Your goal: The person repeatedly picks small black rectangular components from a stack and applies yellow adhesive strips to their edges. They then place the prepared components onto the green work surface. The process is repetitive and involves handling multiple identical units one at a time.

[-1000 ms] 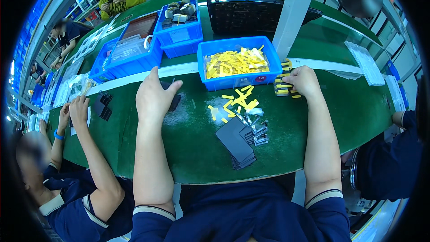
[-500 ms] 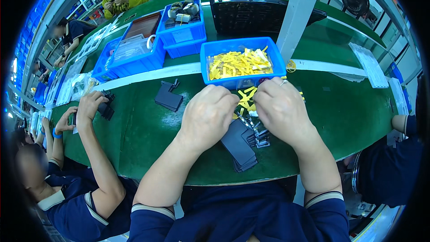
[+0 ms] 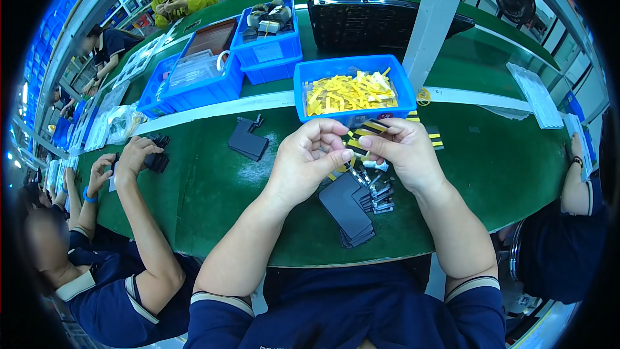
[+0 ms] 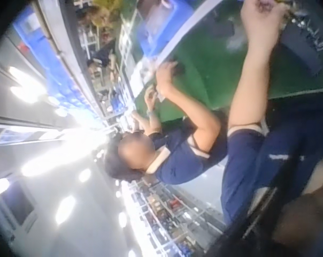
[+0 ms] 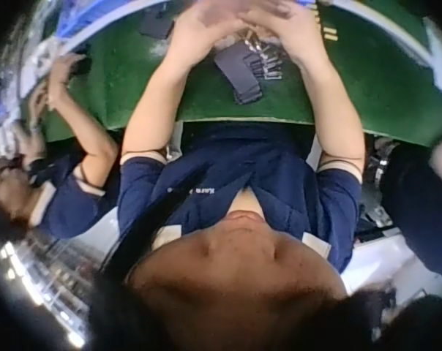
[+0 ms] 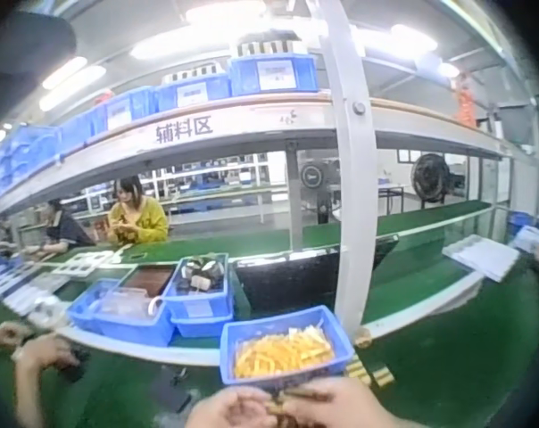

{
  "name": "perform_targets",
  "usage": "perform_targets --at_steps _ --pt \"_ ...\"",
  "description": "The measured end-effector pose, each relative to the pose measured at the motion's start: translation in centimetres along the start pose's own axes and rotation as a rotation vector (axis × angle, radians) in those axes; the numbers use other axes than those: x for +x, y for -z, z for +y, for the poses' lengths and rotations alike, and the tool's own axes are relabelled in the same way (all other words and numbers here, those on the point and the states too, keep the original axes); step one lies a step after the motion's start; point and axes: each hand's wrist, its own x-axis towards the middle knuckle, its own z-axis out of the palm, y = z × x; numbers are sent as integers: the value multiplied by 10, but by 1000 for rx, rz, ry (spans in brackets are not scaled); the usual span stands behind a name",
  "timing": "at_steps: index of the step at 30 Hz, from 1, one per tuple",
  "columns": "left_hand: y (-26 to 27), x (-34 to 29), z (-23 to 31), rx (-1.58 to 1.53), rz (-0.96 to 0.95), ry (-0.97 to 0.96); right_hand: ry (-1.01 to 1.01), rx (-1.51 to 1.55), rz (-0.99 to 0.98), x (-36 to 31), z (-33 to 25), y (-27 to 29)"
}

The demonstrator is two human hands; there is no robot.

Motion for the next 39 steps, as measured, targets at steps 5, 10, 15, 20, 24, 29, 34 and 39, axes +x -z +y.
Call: perform_targets --at_steps 5,10,15,20,24,29,34,39 --pt "5 1 5 -166 -53 91 24 71 33 -3 -3 -3" --pt "25 12 -3 358 -46 256 112 124 139 2 0 11" --pt "33 8 -25 1183 -39 -50 129 60 119 0 -3 9" --pt "11 -1 11 1087 23 -34 204 -54 182 -3 -3 9" --pt "-19 -28 37 1092 -237 -251 329 -70 201 -4 -4 3" --pt "-17 -30 27 1019 -160 -263 637 -304 185 -3 -1 3" --pt "-10 -19 26 257 -24 41 700 -379 157 -15 -7 -5" --pt "-17 -18 7 19 -13 67 827 -586 149 -15 -6 -9"
